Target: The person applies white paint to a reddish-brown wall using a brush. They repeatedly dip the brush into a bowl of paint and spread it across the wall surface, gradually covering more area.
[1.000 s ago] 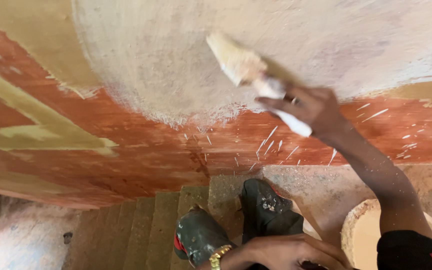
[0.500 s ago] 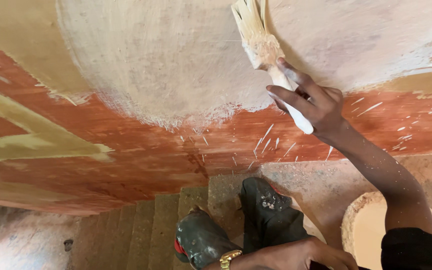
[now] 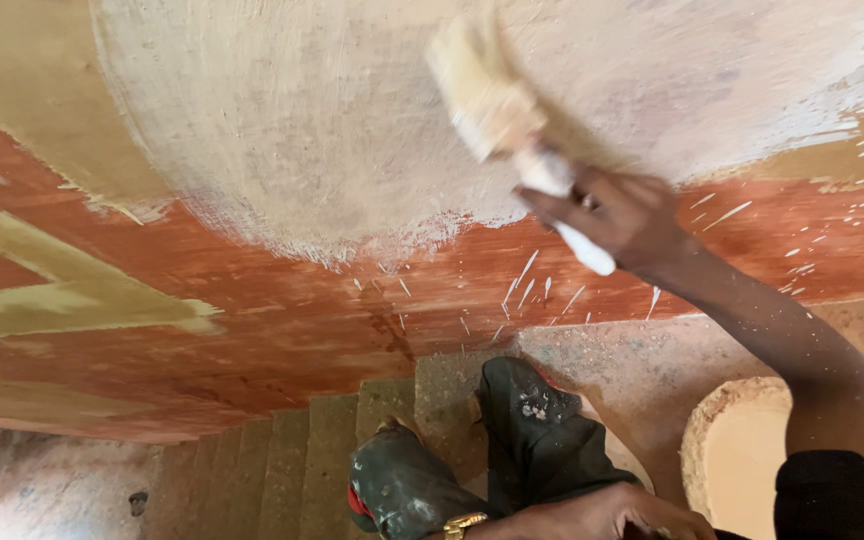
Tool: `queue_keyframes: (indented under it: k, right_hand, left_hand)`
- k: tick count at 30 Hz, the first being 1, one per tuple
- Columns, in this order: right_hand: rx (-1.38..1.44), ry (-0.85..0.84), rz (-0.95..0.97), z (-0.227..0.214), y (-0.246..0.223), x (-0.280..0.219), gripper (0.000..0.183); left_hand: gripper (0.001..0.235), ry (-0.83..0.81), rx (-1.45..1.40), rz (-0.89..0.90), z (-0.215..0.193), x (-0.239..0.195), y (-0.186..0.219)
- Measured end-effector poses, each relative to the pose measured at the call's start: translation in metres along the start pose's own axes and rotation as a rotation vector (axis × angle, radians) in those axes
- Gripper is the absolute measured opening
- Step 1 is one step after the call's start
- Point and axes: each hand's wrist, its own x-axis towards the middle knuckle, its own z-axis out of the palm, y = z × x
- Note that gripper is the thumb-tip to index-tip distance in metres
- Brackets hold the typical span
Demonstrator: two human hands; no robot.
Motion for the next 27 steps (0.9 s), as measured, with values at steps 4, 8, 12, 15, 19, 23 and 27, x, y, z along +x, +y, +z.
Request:
queue_keyframes:
  k: [4,8,12,15,19,23,27]
  right_hand:
    - [0.116,-0.005,-0.074,0.015,-0.011,-0.009,0.034]
    - [0.115,0.056,-0.008,-0.004,0.000,-0.011,0.026]
    - [-0.058,0.195,0.076,-0.026,0.023,-0.001,0.024]
    - [-0.004,0.202,0.147,-0.032,0.029,0.002,0.022]
    - [-0.066,-0.030,-0.002,-0.015,0.012,0.002,0.031]
    - [0.200,-0.096,-0.106,0.003,-0.010,-0.006,0.040]
    - [0.399,-0.127,-0.010,-0.003,0.002,-0.011,0.024]
  left_hand:
    - [0.033,0.024,0.054,0.007,-0.004,-0.002,-0.018]
    - [0.032,0.030,0.043,-0.005,-0.003,-0.003,-0.022]
    - [0.036,0.036,0.015,-0.018,-0.001,-0.004,-0.014]
    - [0.038,0.030,0.005,-0.025,0.001,-0.002,-0.009]
    - [0.036,0.009,0.013,-0.004,0.002,0.005,-0.006]
    - [0.037,-0.030,0.022,0.003,0.003,0.009,0.005]
    - [0.043,-0.055,0.082,-0.038,0.008,0.016,0.028]
